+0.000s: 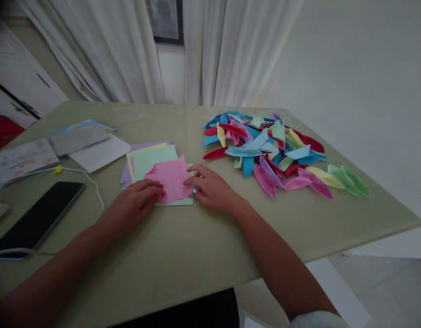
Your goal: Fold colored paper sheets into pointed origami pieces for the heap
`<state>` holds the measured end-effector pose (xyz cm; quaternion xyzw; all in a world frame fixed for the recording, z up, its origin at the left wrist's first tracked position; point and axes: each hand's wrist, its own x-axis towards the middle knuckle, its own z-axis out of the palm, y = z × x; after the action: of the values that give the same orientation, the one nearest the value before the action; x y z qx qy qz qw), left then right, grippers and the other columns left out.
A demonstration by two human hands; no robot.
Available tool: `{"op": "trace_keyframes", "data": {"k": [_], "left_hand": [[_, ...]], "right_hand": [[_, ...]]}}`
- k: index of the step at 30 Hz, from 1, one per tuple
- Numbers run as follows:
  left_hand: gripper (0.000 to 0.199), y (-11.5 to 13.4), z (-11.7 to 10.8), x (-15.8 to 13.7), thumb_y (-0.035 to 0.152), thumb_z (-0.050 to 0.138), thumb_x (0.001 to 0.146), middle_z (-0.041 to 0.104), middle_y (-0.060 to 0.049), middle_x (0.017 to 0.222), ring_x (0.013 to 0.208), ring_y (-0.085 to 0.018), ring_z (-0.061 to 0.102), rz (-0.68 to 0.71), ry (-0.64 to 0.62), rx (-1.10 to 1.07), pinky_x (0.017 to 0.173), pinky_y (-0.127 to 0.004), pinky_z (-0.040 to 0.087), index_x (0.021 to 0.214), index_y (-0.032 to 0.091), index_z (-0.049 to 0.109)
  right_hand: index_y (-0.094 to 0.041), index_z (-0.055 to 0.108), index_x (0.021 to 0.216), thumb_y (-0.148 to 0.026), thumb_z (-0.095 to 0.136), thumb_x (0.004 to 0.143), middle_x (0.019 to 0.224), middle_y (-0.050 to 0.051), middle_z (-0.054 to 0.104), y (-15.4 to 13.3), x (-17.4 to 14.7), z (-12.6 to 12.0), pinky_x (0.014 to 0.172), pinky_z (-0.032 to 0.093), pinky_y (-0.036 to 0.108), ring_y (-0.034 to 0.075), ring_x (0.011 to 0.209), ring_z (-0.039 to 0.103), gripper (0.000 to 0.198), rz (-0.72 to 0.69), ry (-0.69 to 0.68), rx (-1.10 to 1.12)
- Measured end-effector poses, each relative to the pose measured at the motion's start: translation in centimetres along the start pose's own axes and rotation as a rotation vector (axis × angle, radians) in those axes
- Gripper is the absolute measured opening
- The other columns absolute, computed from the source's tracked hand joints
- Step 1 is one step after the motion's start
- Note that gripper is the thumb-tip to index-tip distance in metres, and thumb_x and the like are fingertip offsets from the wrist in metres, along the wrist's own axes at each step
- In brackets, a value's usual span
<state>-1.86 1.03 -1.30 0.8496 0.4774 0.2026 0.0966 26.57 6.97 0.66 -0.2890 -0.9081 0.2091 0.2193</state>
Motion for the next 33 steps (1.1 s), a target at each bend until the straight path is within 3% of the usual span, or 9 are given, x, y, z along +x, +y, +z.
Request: {"op": "trace_keyframes", "data": {"k": [3,7,13,19,23,28,33], "left_hand": [[0.029,0.1,-0.2,0.0,0.013,0.047,0.099,0.075,-0.013,0.12,0.112,-0.032,0.069,-0.022,0.042,0.104,0.108,-0.056,0.051,0.109,0.017,0.074],[0.031,0.8,-0.1,-0.1,0.013,0.048,0.1,0.075,-0.014,0.124,0.117,-0.031,0.068,0.062,0.094,0.176,0.118,-0.058,0.042,0.117,0.015,0.074],[0.035,1.7,0.6,-0.4,0.022,0.05,0.105,0.071,-0.009,0.136,0.128,-0.027,0.064,0.24,-0.019,0.161,0.121,-0.058,0.037,0.135,0.025,0.068],[0.031,1.6,0.5,-0.5,0.032,0.051,0.107,0.069,-0.007,0.141,0.135,-0.026,0.06,0.245,-0.041,0.156,0.126,-0.055,0.03,0.13,0.024,0.07],[0.038,1.9,0.6,-0.6,0.038,0.05,0.108,0.068,-0.008,0.143,0.135,-0.026,0.061,0.258,-0.068,0.157,0.129,-0.053,0.026,0.14,0.022,0.064],[0.045,2.1,0.7,-0.7,0.044,0.049,0.107,0.064,-0.009,0.145,0.135,-0.029,0.059,0.269,-0.101,0.211,0.128,-0.059,0.023,0.15,0.03,0.056],[0.044,2.0,0.7,-0.8,0.044,0.048,0.108,0.063,-0.008,0.145,0.137,-0.029,0.057,0.265,-0.114,0.22,0.129,-0.06,0.02,0.149,0.033,0.056]], "right_hand": [[-0.023,0.072,0.123,0.002,0.061,0.083,0.149,0.013,0.052,0.1,-0.1,0.0,0.1,0.054,0.042,0.026,0.119,0.061,0.048,-0.01,-0.035,0.005],[-0.022,0.076,0.114,-0.011,0.063,0.096,0.143,0.014,0.056,0.0,0.1,0.3,0.101,0.052,0.041,0.026,0.122,0.061,0.024,-0.038,-0.061,0.02],[-0.025,0.079,0.104,-0.023,0.067,0.101,0.115,0.007,0.072,-0.1,0.6,0.0,0.1,0.042,0.041,0.024,0.111,0.063,0.013,-0.06,-0.125,0.042],[-0.029,0.08,0.103,-0.031,0.072,0.099,0.118,0.004,0.071,0.2,0.2,-0.9,0.104,0.033,0.043,0.024,0.117,0.062,0.009,0.014,-0.19,0.082],[-0.024,0.077,0.098,-0.027,0.072,0.099,0.112,0.004,0.07,0.6,0.3,-0.1,0.1,0.038,0.039,0.023,0.111,0.062,0.006,0.054,-0.139,0.119],[-0.018,0.069,0.092,-0.022,0.075,0.095,0.094,0.002,0.065,0.5,0.7,1.0,0.075,0.044,0.028,0.017,0.083,0.06,0.007,0.122,-0.05,0.151],[-0.018,0.067,0.09,-0.022,0.075,0.095,0.095,0.002,0.062,0.4,0.8,0.9,0.075,0.044,0.027,0.016,0.083,0.059,0.01,0.15,-0.029,0.141]]}}
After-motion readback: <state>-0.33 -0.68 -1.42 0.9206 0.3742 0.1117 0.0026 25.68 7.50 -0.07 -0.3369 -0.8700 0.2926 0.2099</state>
